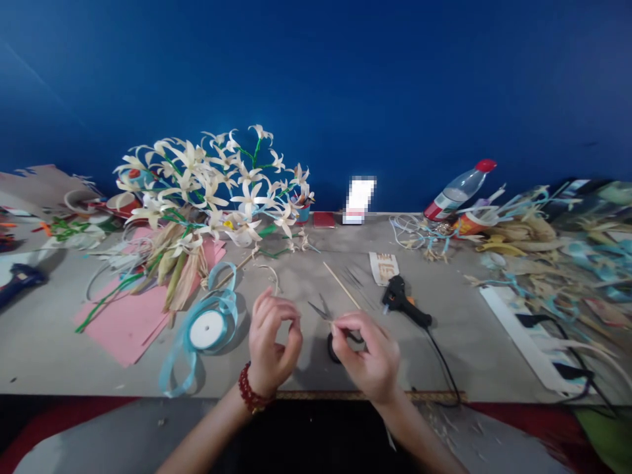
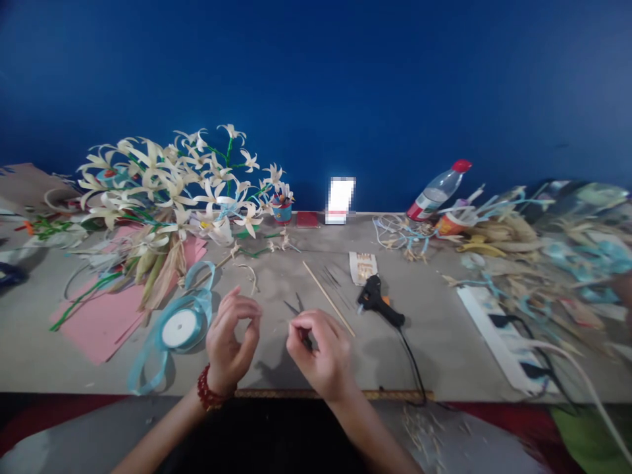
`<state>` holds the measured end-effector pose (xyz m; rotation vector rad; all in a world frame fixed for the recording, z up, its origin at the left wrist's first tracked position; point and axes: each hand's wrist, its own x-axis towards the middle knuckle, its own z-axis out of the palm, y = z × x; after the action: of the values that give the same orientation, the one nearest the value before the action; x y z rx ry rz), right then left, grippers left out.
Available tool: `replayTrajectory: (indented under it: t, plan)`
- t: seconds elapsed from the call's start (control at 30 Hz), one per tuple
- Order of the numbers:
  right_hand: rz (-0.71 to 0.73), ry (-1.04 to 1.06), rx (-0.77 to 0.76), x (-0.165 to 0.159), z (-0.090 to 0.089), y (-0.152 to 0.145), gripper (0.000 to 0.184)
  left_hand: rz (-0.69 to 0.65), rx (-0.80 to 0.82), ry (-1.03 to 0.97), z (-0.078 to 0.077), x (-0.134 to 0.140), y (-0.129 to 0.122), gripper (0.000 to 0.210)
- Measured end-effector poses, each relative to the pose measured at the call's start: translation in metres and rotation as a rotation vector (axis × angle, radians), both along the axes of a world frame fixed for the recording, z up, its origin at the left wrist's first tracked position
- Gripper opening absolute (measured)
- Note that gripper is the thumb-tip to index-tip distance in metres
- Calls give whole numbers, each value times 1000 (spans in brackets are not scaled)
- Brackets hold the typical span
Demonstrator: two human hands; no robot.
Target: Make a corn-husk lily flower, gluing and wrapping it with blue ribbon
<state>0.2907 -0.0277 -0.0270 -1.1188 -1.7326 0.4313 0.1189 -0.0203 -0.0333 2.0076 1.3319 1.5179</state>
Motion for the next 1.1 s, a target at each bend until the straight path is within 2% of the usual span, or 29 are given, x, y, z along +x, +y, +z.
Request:
replayTrajectory:
  t: [0.1, 0.17, 0.47, 0.67, 0.77, 0.87, 1.0, 1.1]
  plan:
    - [13, 2, -21, -2, 0, 0, 17, -140, -76, 42, 8, 6, -1, 28]
    - [19, 18, -28, -3, 0, 0, 18, -160, -90, 59, 11, 12, -1, 23]
    - [11, 35, -19, -6, -3, -3, 18, -108, -81, -21, 1, 13, -1, 17]
    - [-148, 9, 45, 7, -5, 3, 12, 53, -74, -42, -21, -10, 0, 17]
    - [-89, -131, -64, 18, -4, 28, 8, 70, -108, -32, -35, -20, -3, 15]
    - [-42, -413, -211, 17, -7, 71, 15, 40, -127, -13, -44, -25, -8, 13]
    - [59, -517, -249, -7, -26, 127, 12, 13, -103, -58, -51, -31, -16, 11]
    - [100, -566, -253, -28, -43, 151, 13, 24, -73, -74, -53, -37, -21, 13]
